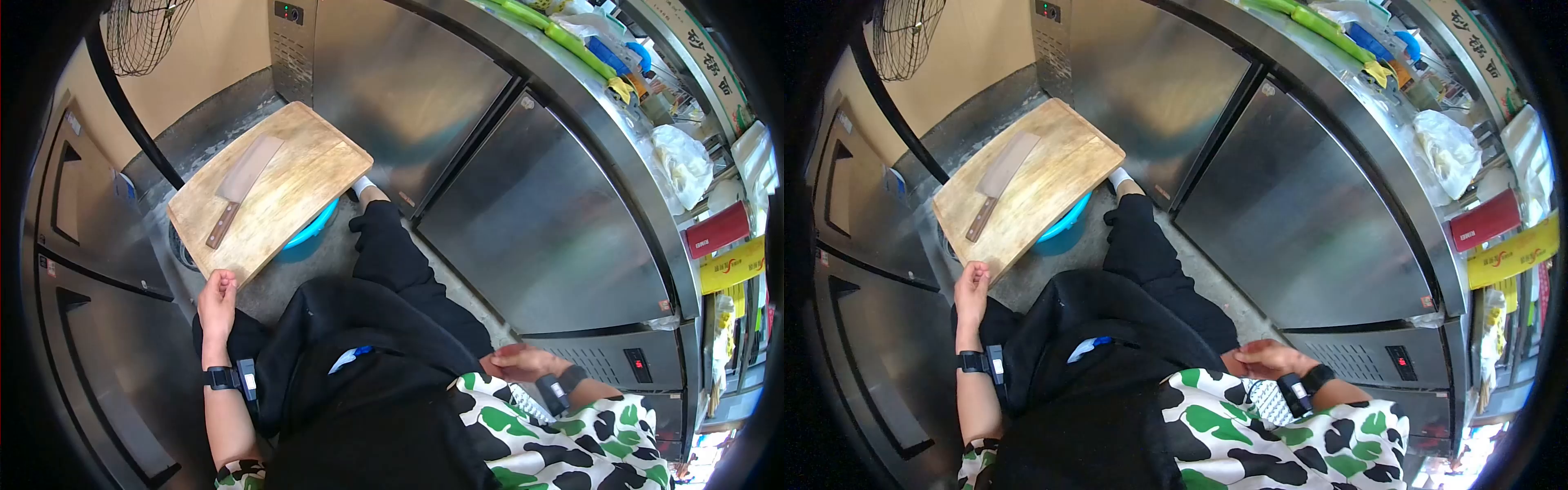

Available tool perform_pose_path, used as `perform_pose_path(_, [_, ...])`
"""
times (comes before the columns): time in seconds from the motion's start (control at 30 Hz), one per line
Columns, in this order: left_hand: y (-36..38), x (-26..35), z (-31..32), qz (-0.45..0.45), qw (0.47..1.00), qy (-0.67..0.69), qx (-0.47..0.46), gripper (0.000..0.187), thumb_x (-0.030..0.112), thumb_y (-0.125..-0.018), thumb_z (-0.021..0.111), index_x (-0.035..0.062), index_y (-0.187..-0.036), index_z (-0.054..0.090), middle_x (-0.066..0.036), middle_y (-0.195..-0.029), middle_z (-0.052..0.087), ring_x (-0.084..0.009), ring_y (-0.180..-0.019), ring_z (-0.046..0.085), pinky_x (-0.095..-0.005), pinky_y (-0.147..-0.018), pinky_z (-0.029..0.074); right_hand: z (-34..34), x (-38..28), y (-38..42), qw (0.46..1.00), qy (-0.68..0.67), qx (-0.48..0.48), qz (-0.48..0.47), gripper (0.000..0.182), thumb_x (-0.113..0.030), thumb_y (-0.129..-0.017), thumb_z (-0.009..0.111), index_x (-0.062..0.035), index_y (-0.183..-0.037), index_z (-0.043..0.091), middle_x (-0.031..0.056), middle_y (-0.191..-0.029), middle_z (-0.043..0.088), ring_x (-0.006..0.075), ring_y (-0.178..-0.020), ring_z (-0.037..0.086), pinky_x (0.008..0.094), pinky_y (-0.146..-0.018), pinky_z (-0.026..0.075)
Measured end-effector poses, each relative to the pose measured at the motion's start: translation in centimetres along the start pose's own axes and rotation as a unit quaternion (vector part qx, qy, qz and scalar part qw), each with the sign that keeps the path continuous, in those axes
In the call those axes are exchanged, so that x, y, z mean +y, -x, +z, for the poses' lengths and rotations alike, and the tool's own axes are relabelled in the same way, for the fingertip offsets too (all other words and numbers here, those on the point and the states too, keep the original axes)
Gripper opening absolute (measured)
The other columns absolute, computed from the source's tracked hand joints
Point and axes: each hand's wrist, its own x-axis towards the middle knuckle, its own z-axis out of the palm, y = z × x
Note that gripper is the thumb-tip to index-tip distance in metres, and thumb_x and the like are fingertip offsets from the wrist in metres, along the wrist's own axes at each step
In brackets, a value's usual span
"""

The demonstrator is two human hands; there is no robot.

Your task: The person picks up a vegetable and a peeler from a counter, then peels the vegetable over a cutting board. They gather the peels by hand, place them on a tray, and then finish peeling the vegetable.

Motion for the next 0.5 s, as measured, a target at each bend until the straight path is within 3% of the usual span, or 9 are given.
perform_pose_path(0.07, [-0.1, -0.3, -0.4, 0.005, 0.999, 0.035, -0.008, 0.008, 0.008, -0.088, 0.06, 0.0059, -0.096, 0.058, -0.001, -0.084, 0.06, -0.0087, -0.081, 0.055, -0.0217, -0.076, 0.045, 0.0, -0.1, 1.9, 0.998, 0.023, -0.055, 0.015, 0.024, -0.01, -0.092, 0.056, 0.0047, -0.111, 0.054, 0.0101, -0.119, 0.058, 0.0182, -0.108, 0.055, 0.0318, -0.092, 0.043])
perform_pose_path(0.1, [-0.3, 0.2, 0.1, 0.015, 0.997, 0.073, -0.014, 0.008, 0.008, -0.088, 0.06, 0.0057, -0.096, 0.058, -0.001, -0.084, 0.06, -0.0086, -0.08, 0.054, -0.0219, -0.076, 0.045, -1.6, 0.4, 1.1, 0.998, 0.044, -0.047, -0.005, 0.027, -0.013, -0.092, 0.058, 0.0044, -0.113, 0.053, 0.01, -0.119, 0.058, 0.0185, -0.106, 0.056, 0.0318, -0.091, 0.043])
perform_pose_path(0.2, [1.6, 3.7, 0.8, 0.048, 0.983, 0.164, -0.066, 0.01, 0.006, -0.087, 0.061, 0.005, -0.097, 0.058, 0.0, -0.087, 0.059, -0.0089, -0.079, 0.054, -0.0228, -0.073, 0.046, 2.9, -1.2, 0.7, 0.998, 0.057, -0.02, -0.021, 0.03, -0.018, -0.089, 0.063, 0.003, -0.108, 0.053, 0.0112, -0.106, 0.061, 0.0167, -0.098, 0.058, 0.0296, -0.088, 0.047])
perform_pose_path(0.27, [4.1, 9.3, 1.4, 0.039, 0.965, 0.144, -0.214, 0.019, 0.006, -0.081, 0.066, 0.0056, -0.099, 0.06, -0.001, -0.093, 0.062, -0.0092, -0.082, 0.056, -0.0237, -0.072, 0.048, 4.8, -1.7, -0.6, 0.996, 0.057, -0.049, -0.042, 0.032, -0.019, -0.088, 0.065, 0.0021, -0.109, 0.053, 0.0104, -0.106, 0.061, 0.0154, -0.098, 0.057, 0.0282, -0.087, 0.047])
perform_pose_path(0.3, [5.2, 11.3, 1.9, 0.078, 0.944, 0.132, -0.29, 0.024, 0.005, -0.078, 0.068, 0.007, -0.1, 0.06, -0.002, -0.094, 0.062, -0.009, -0.08, 0.057, -0.0238, -0.07, 0.048, 4.1, -1.4, -0.8, 0.997, 0.049, -0.056, -0.034, 0.032, -0.018, -0.087, 0.065, 0.0019, -0.11, 0.053, 0.01, -0.106, 0.061, 0.0151, -0.098, 0.057, 0.0279, -0.087, 0.048])
perform_pose_path(0.4, [7.6, 14.0, 3.9, 0.219, 0.873, 0.041, -0.435, 0.034, 0.013, -0.075, 0.073, 0.0056, -0.104, 0.06, -0.006, -0.095, 0.056, -0.0154, -0.082, 0.058, -0.028, -0.069, 0.049, 3.3, -2.2, 2.4, 0.997, 0.016, -0.079, -0.021, 0.035, -0.014, -0.086, 0.067, 0.001, -0.114, 0.054, 0.0086, -0.106, 0.062, 0.0144, -0.1, 0.059, 0.0271, -0.089, 0.048])
perform_pose_path(0.47, [8.2, 12.3, 5.6, 0.298, 0.853, -0.007, -0.428, 0.033, 0.016, -0.077, 0.069, 0.0071, -0.106, 0.057, -0.009, -0.096, 0.055, -0.0238, -0.084, 0.058, -0.0327, -0.073, 0.048, -2.2, -0.4, 2.7, 0.99, 0.055, -0.108, 0.067, 0.038, -0.006, -0.083, 0.067, -0.0027, -0.119, 0.055, 0.0064, -0.108, 0.064, 0.0143, -0.098, 0.062, 0.0273, -0.09, 0.049])
perform_pose_path(0.5, [8.3, 12.3, 5.8, 0.275, 0.858, -0.022, -0.433, 0.028, 0.012, -0.076, 0.067, 0.0087, -0.101, 0.056, -0.01, -0.096, 0.054, -0.0285, -0.09, 0.058, -0.0357, -0.075, 0.049, -2.8, -0.1, 4.2, 0.985, 0.047, -0.144, 0.088, 0.042, -0.003, -0.081, 0.069, -0.0033, -0.121, 0.054, 0.0049, -0.106, 0.065, 0.013, -0.099, 0.062, 0.0267, -0.089, 0.049])
